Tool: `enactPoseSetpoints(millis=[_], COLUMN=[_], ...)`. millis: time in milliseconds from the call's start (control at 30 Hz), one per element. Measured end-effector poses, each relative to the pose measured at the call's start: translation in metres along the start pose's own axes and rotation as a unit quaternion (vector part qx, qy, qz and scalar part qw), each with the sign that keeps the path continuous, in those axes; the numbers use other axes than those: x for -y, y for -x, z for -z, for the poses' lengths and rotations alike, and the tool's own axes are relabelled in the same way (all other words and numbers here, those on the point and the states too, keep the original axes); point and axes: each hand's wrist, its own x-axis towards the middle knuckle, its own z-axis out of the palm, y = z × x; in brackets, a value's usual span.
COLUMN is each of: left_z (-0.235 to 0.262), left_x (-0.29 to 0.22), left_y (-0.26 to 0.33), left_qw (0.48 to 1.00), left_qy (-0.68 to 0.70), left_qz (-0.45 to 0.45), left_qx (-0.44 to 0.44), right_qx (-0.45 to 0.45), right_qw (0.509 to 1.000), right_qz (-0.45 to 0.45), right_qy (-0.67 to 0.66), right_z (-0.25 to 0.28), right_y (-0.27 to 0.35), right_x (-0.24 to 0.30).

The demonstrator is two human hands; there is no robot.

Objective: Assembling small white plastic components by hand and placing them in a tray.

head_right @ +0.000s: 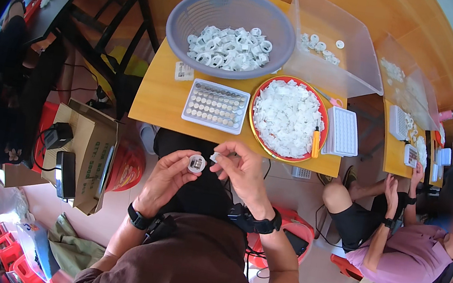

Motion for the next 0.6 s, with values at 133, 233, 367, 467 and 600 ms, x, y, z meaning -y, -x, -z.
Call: enactPoseSetpoints(millis=[133, 233, 367, 467, 600], left_z=[0.002, 0.002, 0.002, -0.002, 0.0], left_x=[0.0, -0.001, -0.001, -0.004, -0.003], left_y=[0.0, 0.0, 0.0, 0.002, 0.003], left_qw=[1.0, 1.0, 1.0, 1.0, 0.999], left_qy=[0.01, 0.017, 0.01, -0.003, -0.02], left_qz=[0.0, 0.0, 0.006, 0.014, 0.019], left_qx=[0.001, 0.002, 0.012, 0.01, 0.027], right_qx=[0.027, 0.039, 0.033, 0.054, 0.073], right_qw=[0.998, 0.997, 0.995, 0.986, 0.959], right_qz=[0.038, 0.049, 0.054, 0.088, 0.165], right_qy=[0.033, 0.044, 0.082, 0.131, 0.218], right_z=[-0.008, -0.01, -0.019, -0.022, -0.021], right_y=[0.003, 0.004, 0.007, 0.006, 0.004], right_x=[0.008, 0.008, 0.017, 0.019, 0.018])
